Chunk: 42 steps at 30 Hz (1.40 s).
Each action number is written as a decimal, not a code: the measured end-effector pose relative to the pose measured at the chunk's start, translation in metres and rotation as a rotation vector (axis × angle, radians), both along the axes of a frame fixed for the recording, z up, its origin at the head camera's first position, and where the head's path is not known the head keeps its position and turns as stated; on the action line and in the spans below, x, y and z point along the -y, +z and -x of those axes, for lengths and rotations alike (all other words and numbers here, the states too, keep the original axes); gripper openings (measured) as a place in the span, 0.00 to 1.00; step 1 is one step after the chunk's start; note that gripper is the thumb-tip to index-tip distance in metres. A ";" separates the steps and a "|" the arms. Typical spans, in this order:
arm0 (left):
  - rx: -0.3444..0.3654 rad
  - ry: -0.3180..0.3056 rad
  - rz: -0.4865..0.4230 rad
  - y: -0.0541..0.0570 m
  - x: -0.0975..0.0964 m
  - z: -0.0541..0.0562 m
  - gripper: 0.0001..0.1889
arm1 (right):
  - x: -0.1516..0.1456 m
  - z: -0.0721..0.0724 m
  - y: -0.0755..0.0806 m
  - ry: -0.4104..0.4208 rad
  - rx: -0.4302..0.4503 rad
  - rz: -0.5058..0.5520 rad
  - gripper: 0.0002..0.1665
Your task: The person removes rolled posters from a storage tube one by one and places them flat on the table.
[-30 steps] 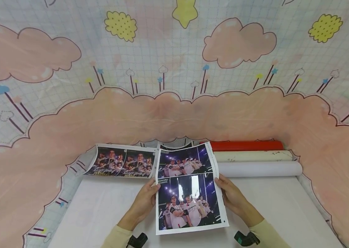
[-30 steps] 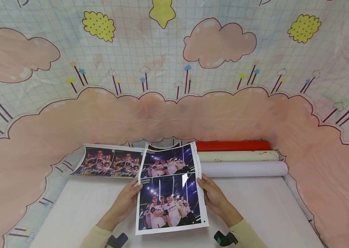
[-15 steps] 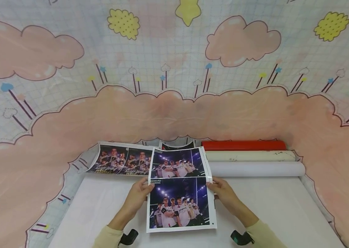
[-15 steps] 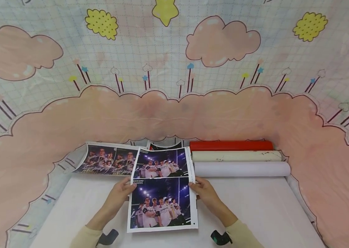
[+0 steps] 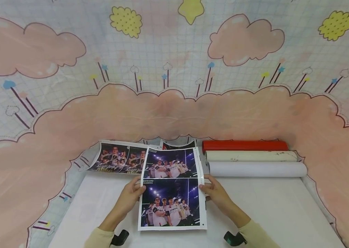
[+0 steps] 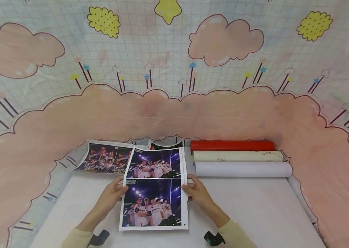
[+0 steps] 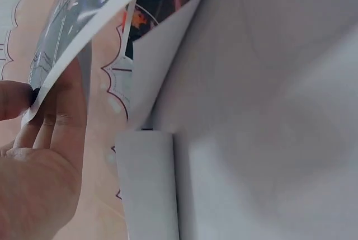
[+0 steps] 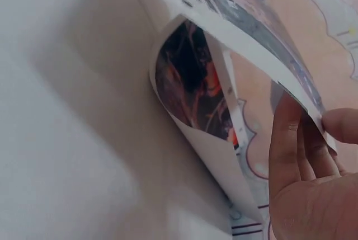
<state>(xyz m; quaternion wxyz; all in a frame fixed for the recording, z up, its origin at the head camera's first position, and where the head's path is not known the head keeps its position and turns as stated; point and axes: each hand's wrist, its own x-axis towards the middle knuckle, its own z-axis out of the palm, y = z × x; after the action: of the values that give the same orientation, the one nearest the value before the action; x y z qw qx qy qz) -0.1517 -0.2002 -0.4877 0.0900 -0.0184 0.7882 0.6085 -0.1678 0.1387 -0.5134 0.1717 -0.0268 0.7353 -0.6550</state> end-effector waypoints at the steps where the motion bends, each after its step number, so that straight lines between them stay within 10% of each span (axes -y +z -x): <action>1: -0.001 0.006 -0.002 0.000 0.001 0.000 0.24 | 0.001 0.000 0.000 0.000 0.003 0.002 0.30; 25: 0.013 0.085 0.111 -0.006 0.045 -0.002 0.26 | 0.042 -0.009 -0.006 0.088 -0.052 0.017 0.19; 42: -0.001 -0.080 0.018 -0.007 -0.031 0.003 0.18 | -0.025 0.004 0.005 -0.227 -0.082 -0.241 0.16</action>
<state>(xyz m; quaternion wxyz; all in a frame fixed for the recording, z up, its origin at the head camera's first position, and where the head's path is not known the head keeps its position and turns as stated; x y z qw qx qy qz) -0.1548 -0.1696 -0.4944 0.1136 0.0125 0.7938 0.5973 -0.1714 0.1636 -0.5083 0.0685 0.0506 0.8132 -0.5757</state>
